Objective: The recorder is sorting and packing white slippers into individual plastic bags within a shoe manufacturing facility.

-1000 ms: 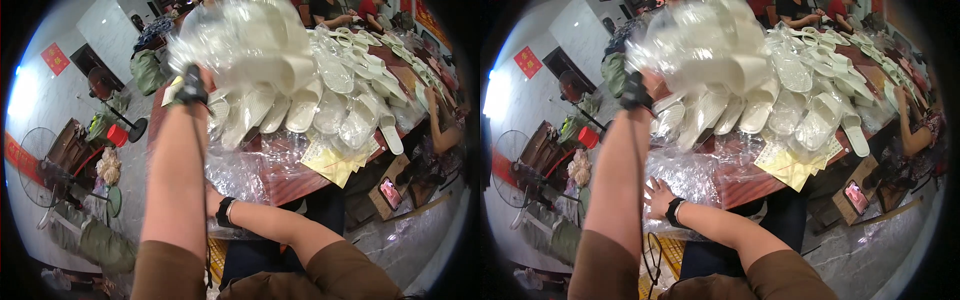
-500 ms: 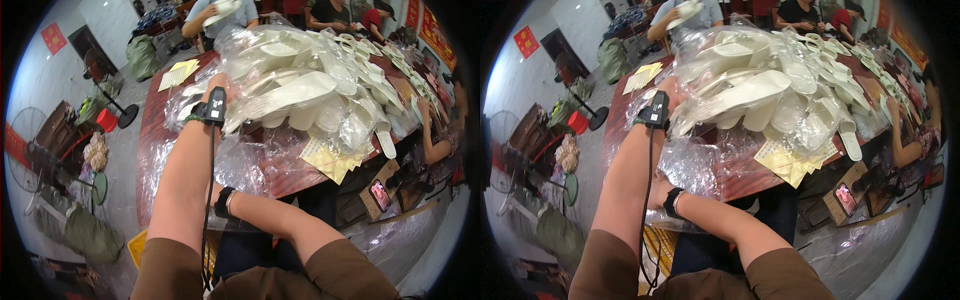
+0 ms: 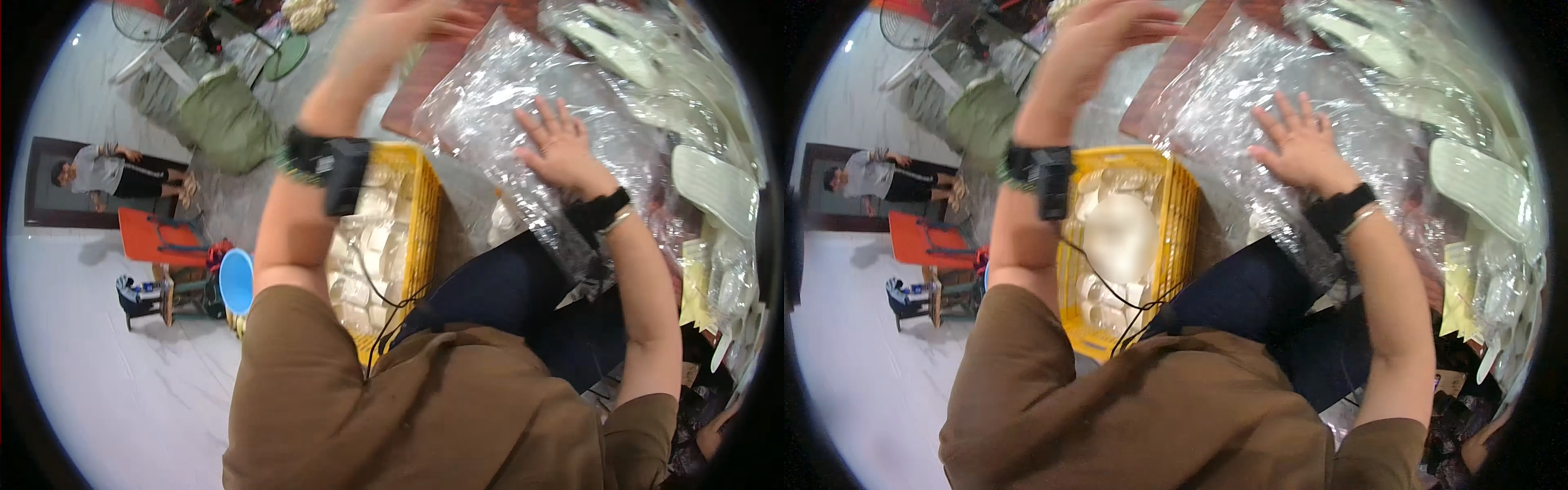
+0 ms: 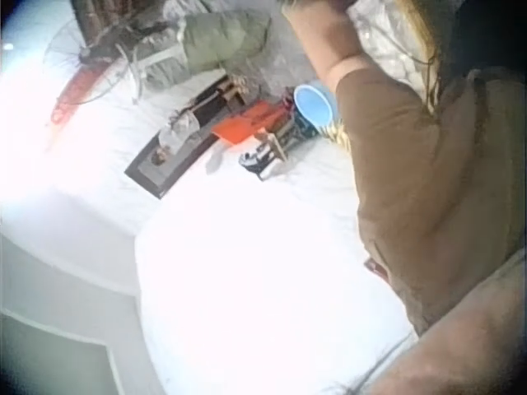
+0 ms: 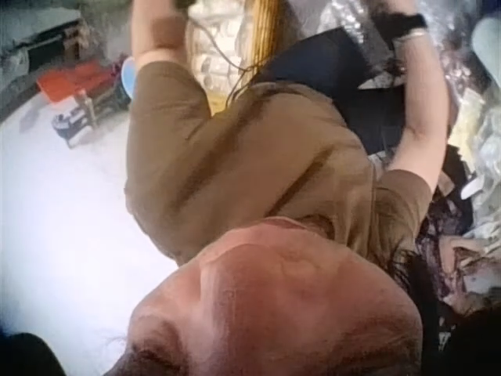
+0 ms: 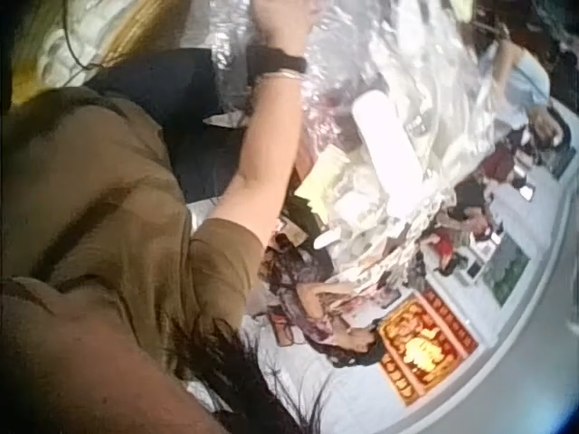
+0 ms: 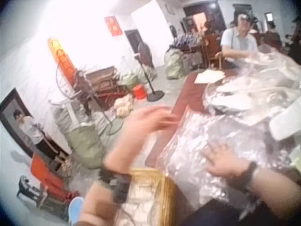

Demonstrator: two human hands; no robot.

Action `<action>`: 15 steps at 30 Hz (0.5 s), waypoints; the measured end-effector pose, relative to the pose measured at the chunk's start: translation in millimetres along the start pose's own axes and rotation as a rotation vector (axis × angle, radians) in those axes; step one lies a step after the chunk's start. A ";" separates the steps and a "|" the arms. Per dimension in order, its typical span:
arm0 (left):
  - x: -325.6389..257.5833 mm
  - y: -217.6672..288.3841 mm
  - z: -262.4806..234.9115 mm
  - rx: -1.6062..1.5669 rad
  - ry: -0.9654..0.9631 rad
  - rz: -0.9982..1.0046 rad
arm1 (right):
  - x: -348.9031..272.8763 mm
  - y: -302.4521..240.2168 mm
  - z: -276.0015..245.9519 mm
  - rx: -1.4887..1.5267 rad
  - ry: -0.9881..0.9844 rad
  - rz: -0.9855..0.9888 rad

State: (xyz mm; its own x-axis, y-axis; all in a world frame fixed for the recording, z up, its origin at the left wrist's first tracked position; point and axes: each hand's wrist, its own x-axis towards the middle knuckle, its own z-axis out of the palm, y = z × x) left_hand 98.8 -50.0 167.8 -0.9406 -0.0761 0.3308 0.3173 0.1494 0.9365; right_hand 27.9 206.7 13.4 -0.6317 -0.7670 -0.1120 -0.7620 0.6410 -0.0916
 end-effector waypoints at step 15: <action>-468.9 -349.0 -129.9 0.816 -0.064 -0.999 | 1.2 2.0 7.2 -0.194 0.091 -0.065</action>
State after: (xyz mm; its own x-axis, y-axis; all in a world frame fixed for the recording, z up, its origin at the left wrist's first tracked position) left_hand 444.8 -194.5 -299.0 -0.7375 -0.4595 -0.4950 -0.6666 0.6128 0.4243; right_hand 26.6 207.3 5.9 -0.5841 -0.8114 -0.0215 -0.8089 0.5797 0.0975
